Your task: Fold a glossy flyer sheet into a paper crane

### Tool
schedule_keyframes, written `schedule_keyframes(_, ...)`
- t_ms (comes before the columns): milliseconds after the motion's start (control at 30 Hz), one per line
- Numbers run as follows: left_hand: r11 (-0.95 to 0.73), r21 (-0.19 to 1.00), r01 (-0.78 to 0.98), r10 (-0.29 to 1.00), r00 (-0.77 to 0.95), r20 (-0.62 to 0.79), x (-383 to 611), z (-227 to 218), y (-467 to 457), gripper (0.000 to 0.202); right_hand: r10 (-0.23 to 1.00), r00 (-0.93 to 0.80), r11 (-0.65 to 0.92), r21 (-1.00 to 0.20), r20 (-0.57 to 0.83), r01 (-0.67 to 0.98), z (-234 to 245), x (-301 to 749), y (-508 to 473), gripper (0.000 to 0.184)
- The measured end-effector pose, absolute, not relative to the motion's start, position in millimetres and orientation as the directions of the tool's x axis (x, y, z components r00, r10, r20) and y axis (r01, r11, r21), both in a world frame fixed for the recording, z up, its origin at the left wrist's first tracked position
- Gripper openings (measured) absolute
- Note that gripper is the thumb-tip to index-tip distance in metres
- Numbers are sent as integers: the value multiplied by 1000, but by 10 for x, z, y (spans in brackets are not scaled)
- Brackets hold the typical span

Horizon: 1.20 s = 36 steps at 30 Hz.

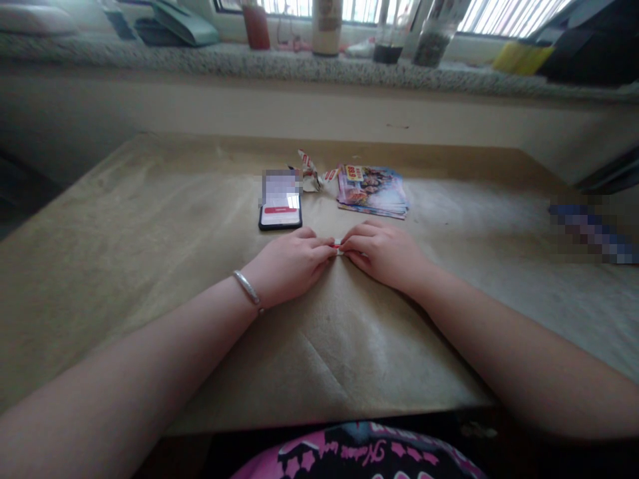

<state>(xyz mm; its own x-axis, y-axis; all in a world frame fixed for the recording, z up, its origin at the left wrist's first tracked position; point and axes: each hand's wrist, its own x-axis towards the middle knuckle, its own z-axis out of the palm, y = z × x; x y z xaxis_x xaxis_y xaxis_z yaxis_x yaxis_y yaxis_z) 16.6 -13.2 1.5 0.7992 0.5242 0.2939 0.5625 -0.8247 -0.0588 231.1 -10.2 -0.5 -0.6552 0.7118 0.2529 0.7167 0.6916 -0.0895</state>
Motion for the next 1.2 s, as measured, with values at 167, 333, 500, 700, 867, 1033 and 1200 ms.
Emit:
schedule_keyframes(167,-803,-72,591,556,788,265,184,28,-142,27,722,-642,679,-90,259,728,-9,2293,-91,23)
schedule_keyframes(333,-788,-212,579,538,813,221,187,35,-142,22,767,-581,628,-133,273,766,-27,2257,-73,19)
schedule_keyframes(500,-747,-136,650,609,753,251,181,27,-122,17,803,-527,582,-176,278,794,-3,2227,-109,20)
schedule_keyframes(700,-731,-55,680,642,712,284,177,10,-78,16,816,-503,575,-306,285,759,-23,2209,-121,19)
schedule_keyframes(867,-715,-35,698,660,691,296,179,-15,-36,17,849,-437,528,-433,298,731,-91,2213,-55,18)
schedule_keyframes(1033,-721,-25,693,656,693,299,192,-13,-30,19,856,-429,517,-436,289,736,-101,2224,-37,18)
schedule_keyframes(1200,-735,-21,678,638,701,320,196,-43,-16,20,841,-462,541,-399,283,740,-88,2211,-42,18)
